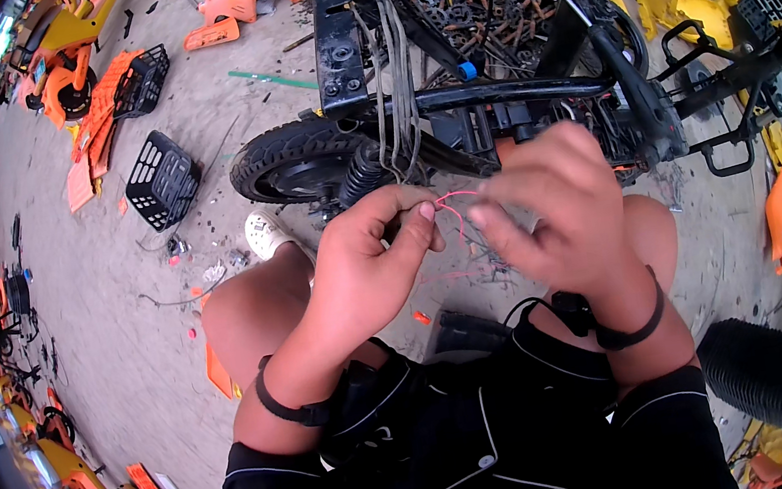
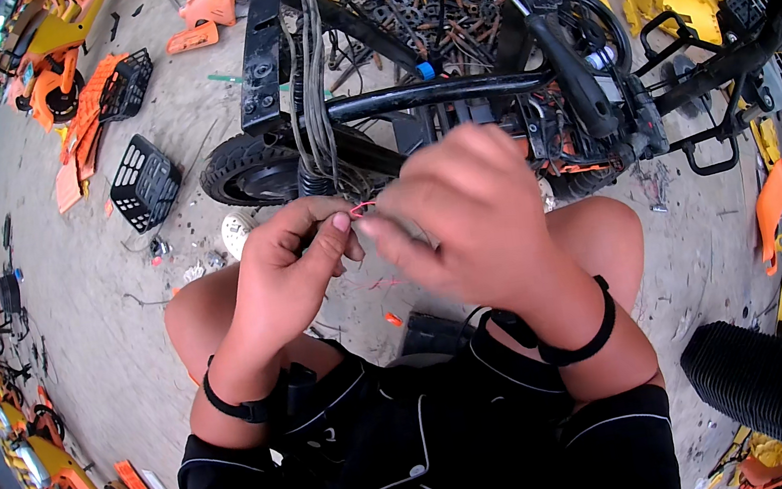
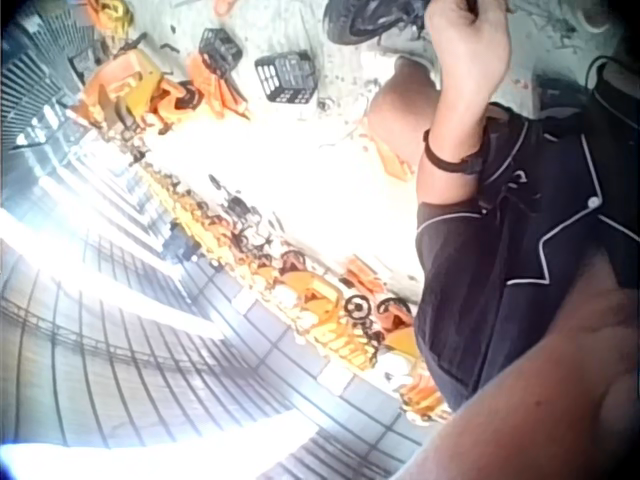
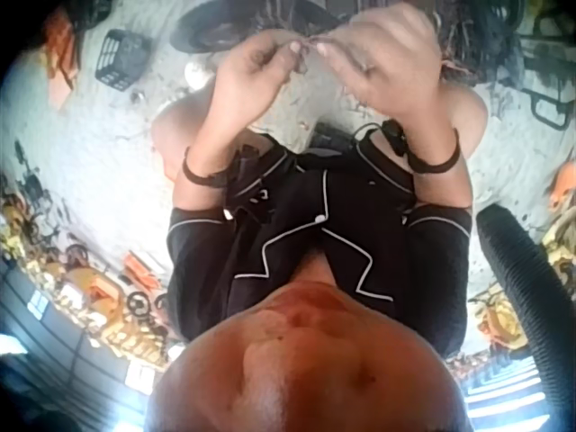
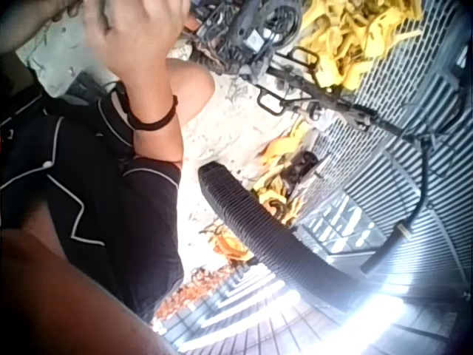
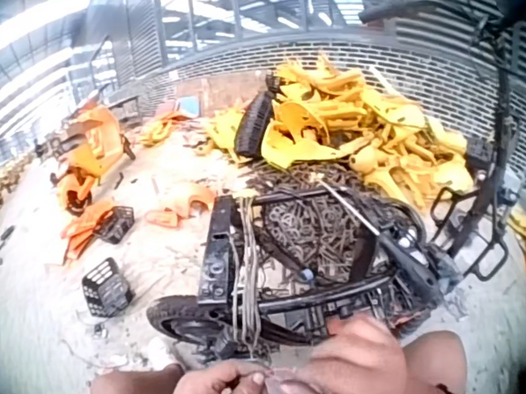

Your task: The person connects two wires on a motorcycle frame by hand, twisting the exposed ends together and adjusting their position along the frame's structure.

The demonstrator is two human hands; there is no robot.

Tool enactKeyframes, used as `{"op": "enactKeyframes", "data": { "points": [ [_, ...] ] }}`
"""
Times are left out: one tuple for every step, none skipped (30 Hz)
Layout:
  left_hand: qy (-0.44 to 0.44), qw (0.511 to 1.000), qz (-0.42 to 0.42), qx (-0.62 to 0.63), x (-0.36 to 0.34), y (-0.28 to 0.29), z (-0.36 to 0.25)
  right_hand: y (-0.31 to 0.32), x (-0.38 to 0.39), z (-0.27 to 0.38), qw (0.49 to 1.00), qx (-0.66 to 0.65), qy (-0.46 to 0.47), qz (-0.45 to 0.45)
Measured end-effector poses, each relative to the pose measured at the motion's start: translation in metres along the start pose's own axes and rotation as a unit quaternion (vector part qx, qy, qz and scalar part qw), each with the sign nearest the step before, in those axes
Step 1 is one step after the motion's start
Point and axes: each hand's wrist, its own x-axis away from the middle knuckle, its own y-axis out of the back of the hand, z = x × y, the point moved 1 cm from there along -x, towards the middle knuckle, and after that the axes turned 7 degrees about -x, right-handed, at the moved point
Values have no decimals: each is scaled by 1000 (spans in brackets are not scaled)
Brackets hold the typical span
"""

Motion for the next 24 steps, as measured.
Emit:
{"op": "enactKeyframes", "data": {
  "points": [
    [7, 1000, -2, 10, 0, 0, -2, -2, 3, 6, 1000, 18, -7, 14],
    [15, 1000, -4, 20, -1, 0, -3, -4, 7, 13, 999, 37, -14, 28],
    [18, 1000, -4, 22, -1, 0, -3, -8, 8, 16, 997, 54, -20, 41],
    [21, 999, -5, 25, -1, -1, -4, -13, 6, 16, 998, 62, -12, 20],
    [24, 999, -5, 27, -1, -1, -4, -17, 6, 16, 998, 52, -27, 22],
    [14, 1000, -9, 20, -1, -2, -5, -19, 6, 15, 998, 42, -41, 25],
    [3, 1000, -13, 13, 0, -3, -6, -21, 6, 15, 998, 33, -56, 28],
    [-7, 1000, -17, 6, 0, -3, -6, -23, 7, 14, 997, 18, -65, 26],
    [-10, 1000, -14, 4, 0, -3, -6, -24, 8, 14, 997, 4, -74, 24],
    [-14, 1000, -11, 1, 0, -2, -6, -25, 9, 13, 996, -9, -84, 23],
    [-17, 1000, -8, -2, 0, -2, -6, -25, 10, 11, 995, -22, -93, 23],
    [-21, 1000, -11, -3, 0, -2, -5, -27, 11, 9, 994, -35, -102, 21],
    [-24, 1000, -15, -4, 0, -3, -5, -28, 12, 7, 992, -49, -111, 20],
    [-28, 999, -18, -5, 0, -3, -5, -28, 13, 6, 991, -55, -117, 17],
    [-31, 999, -16, -9, 0, -3, -5, -29, 13, 6, 990, -61, -123, 14],
    [-35, 999, -14, -12, 0, -2, -5, -30, 13, 5, 989, -67, -128, 11],
    [-38, 999, -13, -16, 0, -2, -6, -30, 14, 5, 991, -53, -123, 7],
    [-41, 999, -13, -16, 0, -3, -6, -31, 15, 5, 992, -40, -118, 3],
    [-43, 999, -13, -16, 0, -3, -6, -32, 15, 5, 993, -28, -112, 0],
    [-46, 999, -13, -16, 0, -4, -6, -32, 15, 6, 995, -7, -98, 4],
    [-49, 999, -16, -19, 0, -4, -7, -32, 15, 8, 996, 13, -84, 7],
    [-52, 998, -18, -22, 1, -4, -7, -32, 14, 8, 997, 33, -70, 11],
    [-55, 998, -21, -25, 1, -5, -8, -33, 15, 8, 998, 44, -50, 9],
    [-57, 998, -23, -21, 1, -5, -8, -33, 15, 8, 998, 54, -30, 5]
  ]
}}
